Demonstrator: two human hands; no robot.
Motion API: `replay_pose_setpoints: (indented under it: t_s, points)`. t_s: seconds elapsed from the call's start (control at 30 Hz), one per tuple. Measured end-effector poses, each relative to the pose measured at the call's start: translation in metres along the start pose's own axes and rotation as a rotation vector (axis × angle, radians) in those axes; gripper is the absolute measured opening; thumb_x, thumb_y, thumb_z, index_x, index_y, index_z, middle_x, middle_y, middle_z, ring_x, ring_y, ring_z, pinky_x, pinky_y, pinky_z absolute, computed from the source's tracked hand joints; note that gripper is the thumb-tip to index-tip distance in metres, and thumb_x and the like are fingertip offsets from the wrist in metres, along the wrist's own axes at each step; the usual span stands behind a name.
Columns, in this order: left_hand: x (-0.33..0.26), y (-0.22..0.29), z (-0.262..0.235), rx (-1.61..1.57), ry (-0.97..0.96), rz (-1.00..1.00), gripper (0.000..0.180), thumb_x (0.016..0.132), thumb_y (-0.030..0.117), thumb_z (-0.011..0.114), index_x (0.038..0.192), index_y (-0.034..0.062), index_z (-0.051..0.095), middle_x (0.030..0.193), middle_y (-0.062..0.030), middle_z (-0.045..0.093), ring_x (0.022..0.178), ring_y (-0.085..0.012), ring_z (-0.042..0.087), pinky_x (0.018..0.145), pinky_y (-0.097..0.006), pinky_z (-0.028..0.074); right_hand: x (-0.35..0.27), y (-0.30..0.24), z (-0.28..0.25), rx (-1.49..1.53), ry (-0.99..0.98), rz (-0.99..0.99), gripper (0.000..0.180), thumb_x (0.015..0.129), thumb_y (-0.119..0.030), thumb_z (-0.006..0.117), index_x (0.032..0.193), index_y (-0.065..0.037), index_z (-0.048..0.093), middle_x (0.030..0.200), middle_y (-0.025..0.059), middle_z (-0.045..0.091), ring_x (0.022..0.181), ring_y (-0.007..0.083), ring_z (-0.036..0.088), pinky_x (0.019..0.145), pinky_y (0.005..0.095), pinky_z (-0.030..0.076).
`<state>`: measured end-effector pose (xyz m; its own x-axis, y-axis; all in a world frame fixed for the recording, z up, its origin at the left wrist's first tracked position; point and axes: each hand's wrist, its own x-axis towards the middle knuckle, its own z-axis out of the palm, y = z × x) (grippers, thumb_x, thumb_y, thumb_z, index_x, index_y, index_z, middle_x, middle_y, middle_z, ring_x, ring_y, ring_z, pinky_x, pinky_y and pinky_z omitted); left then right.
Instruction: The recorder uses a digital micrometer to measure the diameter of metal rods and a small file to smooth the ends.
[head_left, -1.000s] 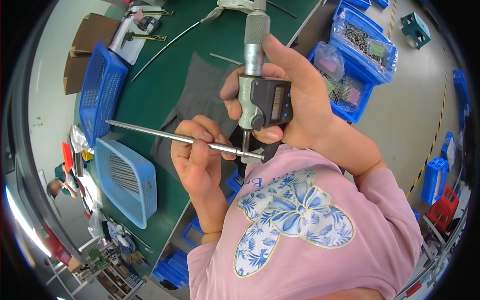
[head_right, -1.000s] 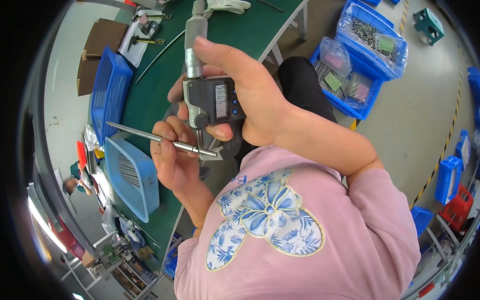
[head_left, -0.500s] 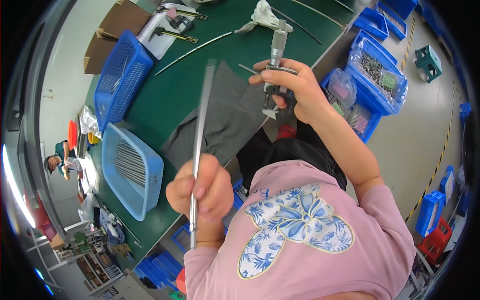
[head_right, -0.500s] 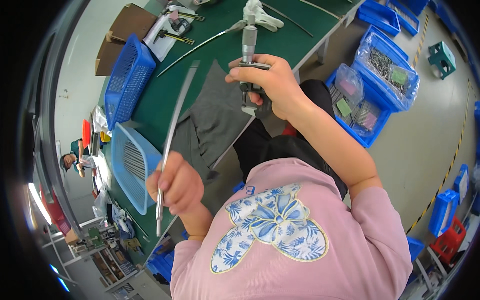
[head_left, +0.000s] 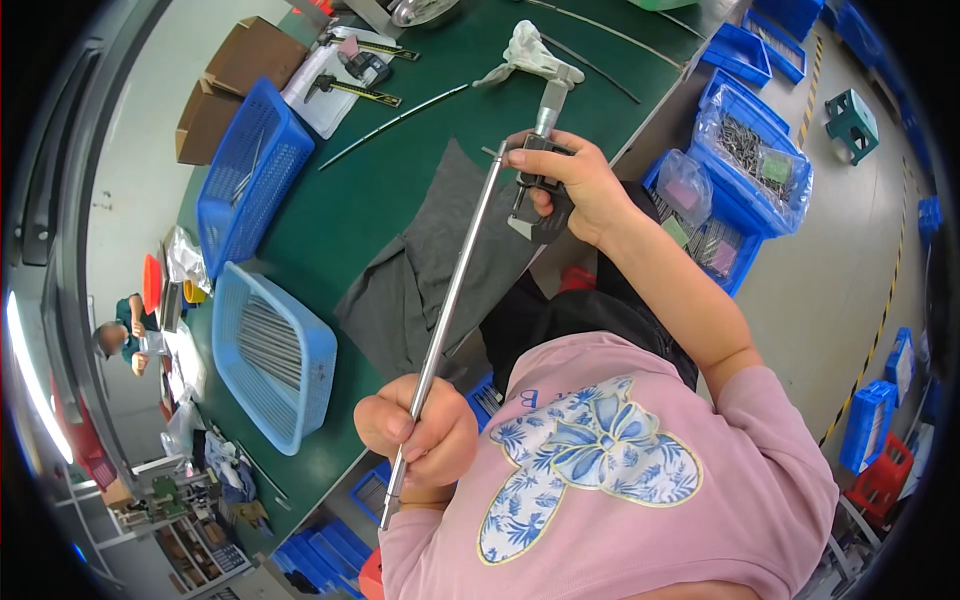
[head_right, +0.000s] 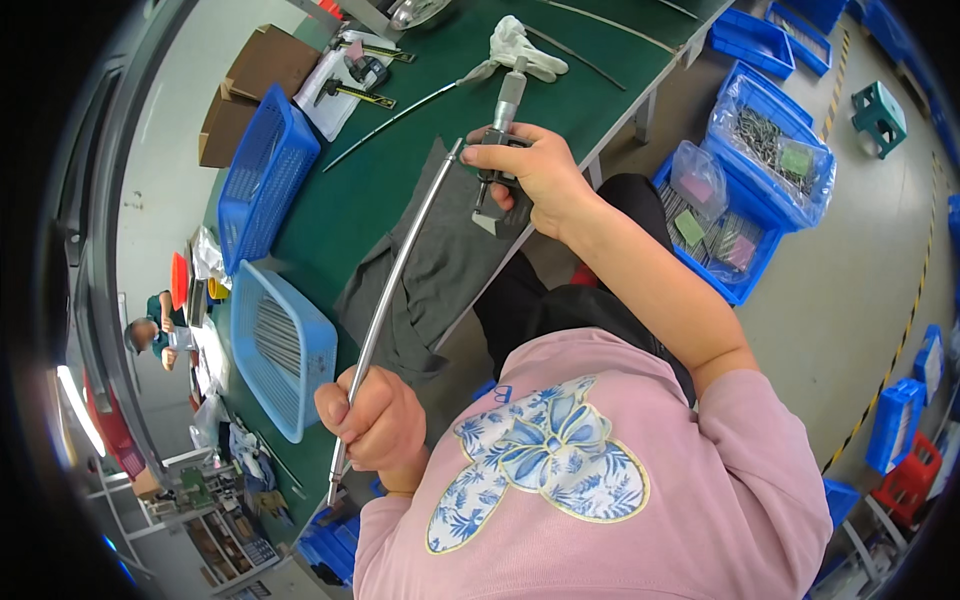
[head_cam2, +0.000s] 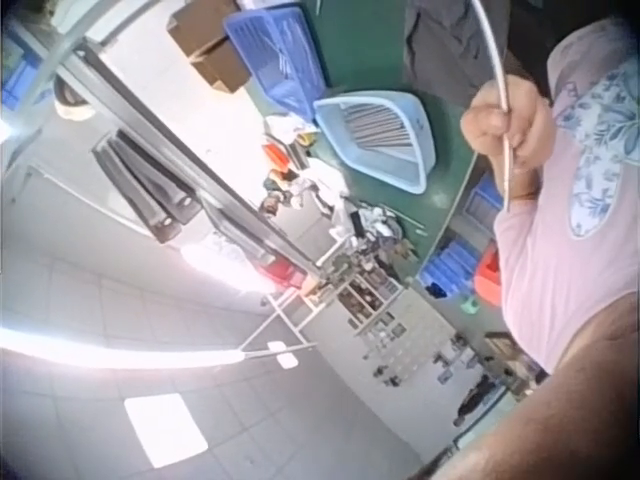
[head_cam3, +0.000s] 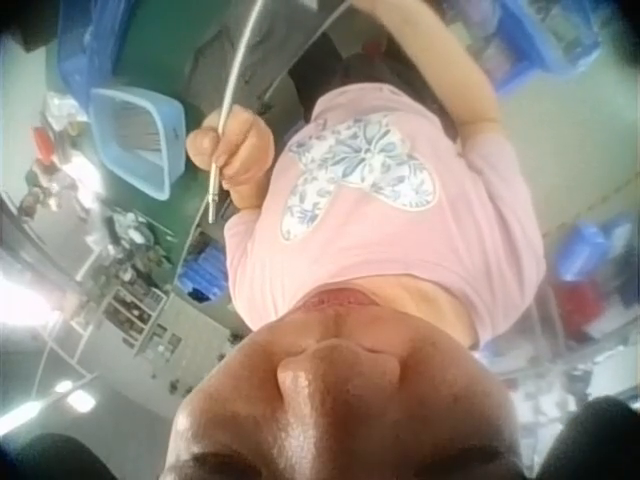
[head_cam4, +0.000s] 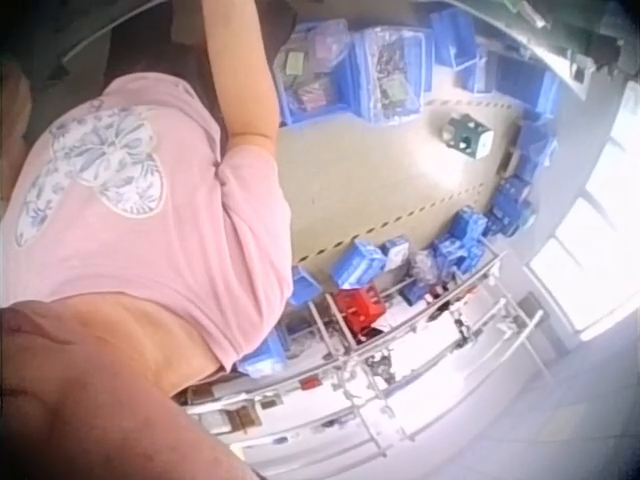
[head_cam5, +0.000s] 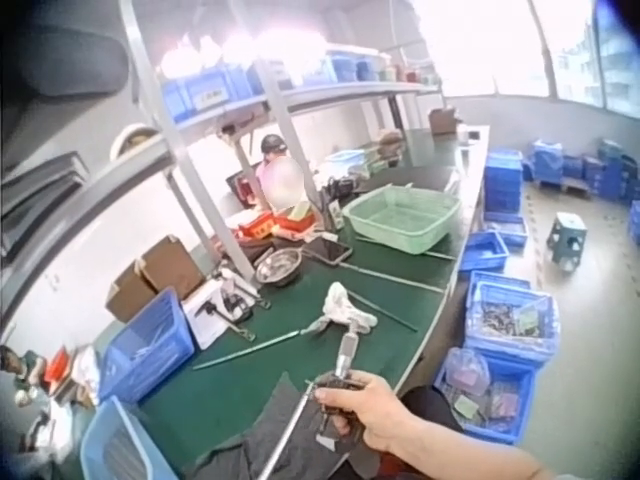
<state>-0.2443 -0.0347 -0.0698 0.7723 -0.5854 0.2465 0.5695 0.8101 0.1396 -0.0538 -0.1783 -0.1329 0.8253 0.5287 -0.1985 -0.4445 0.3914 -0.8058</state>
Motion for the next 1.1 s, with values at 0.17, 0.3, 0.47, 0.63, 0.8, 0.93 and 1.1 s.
replay_pose_setpoints:
  t_s: [0.17, 0.3, 0.47, 0.63, 0.8, 0.93, 1.1]
  points:
    - [-0.002, 0.001, -0.004, -0.013, -0.027, -0.083, 0.018, 0.083, 0.013, 0.047, 0.07, 0.0008, 0.046, 0.058, -0.0084, 0.05, 0.043, -0.0099, 0.047, 0.036, -0.019, 0.039, -0.002, 0.002, -0.004, 0.236, -0.05, 0.05, 0.03, 0.078, -0.008, 0.061, 0.105, 0.0, 0.052, 0.089, 0.0109, 0.062, 0.05, 0.009, 0.045, 0.046, 0.0227, 0.036]
    - [-0.005, 0.003, -0.005, -0.092, -0.067, -0.045, 0.013, 0.084, 0.011, 0.049, 0.076, 0.0007, 0.048, 0.059, -0.0076, 0.053, 0.044, -0.0125, 0.052, 0.039, -0.02, 0.044, -0.005, 0.002, -0.015, 0.345, -0.167, 0.021, 0.027, 0.077, -0.007, 0.061, 0.102, -0.001, 0.053, 0.089, 0.0109, 0.061, 0.05, 0.0105, 0.045, 0.047, 0.0246, 0.036]
    - [-0.007, 0.002, 0.003, -0.043, -0.082, -0.012, 0.027, 0.089, 0.022, 0.044, 0.072, 0.0018, 0.046, 0.055, -0.0068, 0.049, 0.039, -0.0102, 0.044, 0.035, -0.021, 0.04, -0.007, -0.002, -0.019, 0.381, -0.229, -0.008, 0.025, 0.077, -0.006, 0.06, 0.102, -0.003, 0.053, 0.087, 0.0102, 0.058, 0.048, 0.0118, 0.046, 0.046, 0.0243, 0.036]
    - [-0.006, 0.001, -0.007, 0.567, 0.769, 0.607, 0.045, 0.094, 0.036, 0.033, 0.096, -0.005, 0.051, 0.07, -0.0113, 0.055, 0.043, -0.0145, 0.043, 0.038, -0.025, 0.033, -0.018, -0.006, -0.012, 0.357, 0.023, -0.07, 0.023, 0.076, -0.005, 0.061, 0.098, -0.003, 0.053, 0.083, 0.0107, 0.057, 0.046, 0.0139, 0.047, 0.044, 0.026, 0.038]
    - [0.01, 0.0, -0.044, 0.396, 0.555, 0.903, 0.044, 0.09, 0.025, 0.041, 0.123, -0.004, 0.042, 0.09, -0.0121, 0.056, 0.073, -0.0197, 0.056, 0.061, -0.028, 0.047, -0.036, 0.003, 0.005, 0.353, 0.177, -0.046, 0.022, 0.075, -0.005, 0.063, 0.094, -0.001, 0.054, 0.079, 0.0101, 0.057, 0.047, 0.0145, 0.048, 0.044, 0.027, 0.038]
    - [0.046, -0.007, -0.069, 1.112, 0.543, 1.074, 0.064, 0.079, 0.004, 0.059, 0.136, 0.004, 0.029, 0.101, -0.0126, 0.055, 0.09, -0.02, 0.055, 0.077, -0.033, 0.048, -0.055, 0.006, 0.023, 0.415, 0.191, 0.037, 0.02, 0.075, -0.006, 0.064, 0.092, -0.001, 0.055, 0.079, 0.0096, 0.058, 0.048, 0.0141, 0.049, 0.044, 0.0266, 0.039]
    - [0.047, 0.002, -0.087, 1.289, 0.522, 1.031, 0.026, 0.088, 0.011, 0.058, 0.11, -0.0032, 0.057, 0.089, -0.0105, 0.056, 0.077, -0.0158, 0.056, 0.068, -0.028, 0.048, -0.078, 0.003, 0.025, 0.417, 0.085, 0.177, 0.02, 0.076, -0.009, 0.066, 0.092, -0.001, 0.055, 0.083, 0.0097, 0.059, 0.05, 0.0137, 0.05, 0.046, 0.0265, 0.04]
